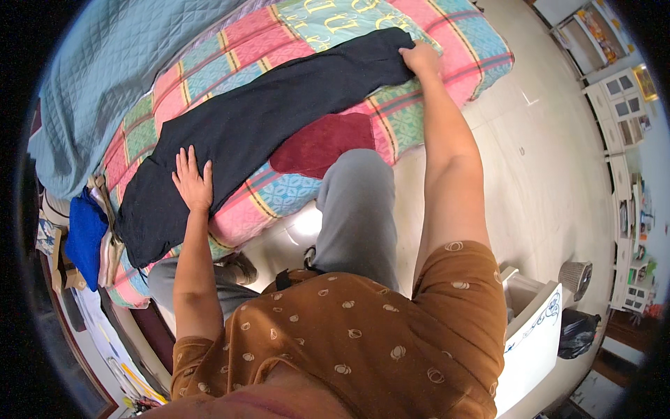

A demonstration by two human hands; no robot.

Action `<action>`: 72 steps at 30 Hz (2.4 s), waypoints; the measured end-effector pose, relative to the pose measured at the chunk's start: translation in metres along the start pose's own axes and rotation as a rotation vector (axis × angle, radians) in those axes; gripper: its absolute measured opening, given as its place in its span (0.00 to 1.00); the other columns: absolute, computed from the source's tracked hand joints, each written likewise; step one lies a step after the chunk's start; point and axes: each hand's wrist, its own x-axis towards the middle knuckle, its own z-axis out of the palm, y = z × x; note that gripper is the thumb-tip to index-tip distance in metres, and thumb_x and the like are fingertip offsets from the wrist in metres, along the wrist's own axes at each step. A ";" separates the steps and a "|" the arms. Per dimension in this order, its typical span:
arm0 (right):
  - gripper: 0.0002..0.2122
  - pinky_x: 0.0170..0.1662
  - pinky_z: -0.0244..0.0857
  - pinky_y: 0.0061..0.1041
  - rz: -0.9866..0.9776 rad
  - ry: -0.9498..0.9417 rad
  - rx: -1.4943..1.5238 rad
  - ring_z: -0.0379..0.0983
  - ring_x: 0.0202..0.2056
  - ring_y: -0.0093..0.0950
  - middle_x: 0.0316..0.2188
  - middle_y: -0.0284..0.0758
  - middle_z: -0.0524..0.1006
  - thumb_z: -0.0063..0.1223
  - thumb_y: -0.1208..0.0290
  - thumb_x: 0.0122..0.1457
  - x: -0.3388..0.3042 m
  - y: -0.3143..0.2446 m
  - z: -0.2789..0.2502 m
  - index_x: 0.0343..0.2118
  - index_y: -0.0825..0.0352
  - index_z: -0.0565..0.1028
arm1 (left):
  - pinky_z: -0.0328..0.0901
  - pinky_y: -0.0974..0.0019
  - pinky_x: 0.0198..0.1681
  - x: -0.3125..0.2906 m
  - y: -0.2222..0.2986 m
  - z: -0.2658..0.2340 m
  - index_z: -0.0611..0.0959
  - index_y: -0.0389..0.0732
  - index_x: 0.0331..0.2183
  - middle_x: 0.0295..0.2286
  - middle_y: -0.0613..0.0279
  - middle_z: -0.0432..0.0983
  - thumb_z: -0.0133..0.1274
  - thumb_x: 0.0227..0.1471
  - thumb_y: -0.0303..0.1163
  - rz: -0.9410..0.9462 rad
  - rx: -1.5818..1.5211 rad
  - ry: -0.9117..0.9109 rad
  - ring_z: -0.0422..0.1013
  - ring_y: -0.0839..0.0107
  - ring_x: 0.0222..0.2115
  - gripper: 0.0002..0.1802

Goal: The person sits on the floor and folds several items of clothing by hand. They fold a light-colored shirt, a blue sweater, and a pair of black pants, stacking them neatly. Finally, they fold a large patterned quilt.

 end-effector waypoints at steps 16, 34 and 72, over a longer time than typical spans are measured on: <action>0.29 0.38 0.69 0.38 0.384 -0.207 0.493 0.78 0.36 0.36 0.35 0.42 0.81 0.69 0.53 0.47 0.019 0.021 0.008 0.44 0.73 0.76 | 0.44 0.40 0.65 -0.003 -0.002 -0.002 0.64 0.51 0.64 0.65 0.58 0.55 0.46 0.60 0.53 -0.009 0.006 0.015 0.49 0.59 0.66 0.35; 0.19 0.38 0.70 0.26 -0.354 -0.453 0.882 0.77 0.33 0.27 0.35 0.34 0.81 0.63 0.64 0.53 -0.085 -0.193 -0.061 0.44 0.71 0.77 | 0.45 0.37 0.64 -0.004 -0.008 0.002 0.68 0.50 0.62 0.64 0.54 0.57 0.47 0.57 0.59 -0.022 -0.065 0.066 0.50 0.58 0.65 0.37; 0.24 0.57 0.61 0.44 -0.881 -0.088 0.046 0.66 0.56 0.39 0.55 0.36 0.73 0.59 0.54 0.55 -0.232 -0.226 0.066 0.52 0.60 0.75 | 0.68 0.67 0.48 0.010 -0.039 -0.015 0.68 0.26 0.55 0.46 0.48 0.75 0.53 0.51 0.18 -0.567 -1.813 -0.148 0.74 0.64 0.44 0.28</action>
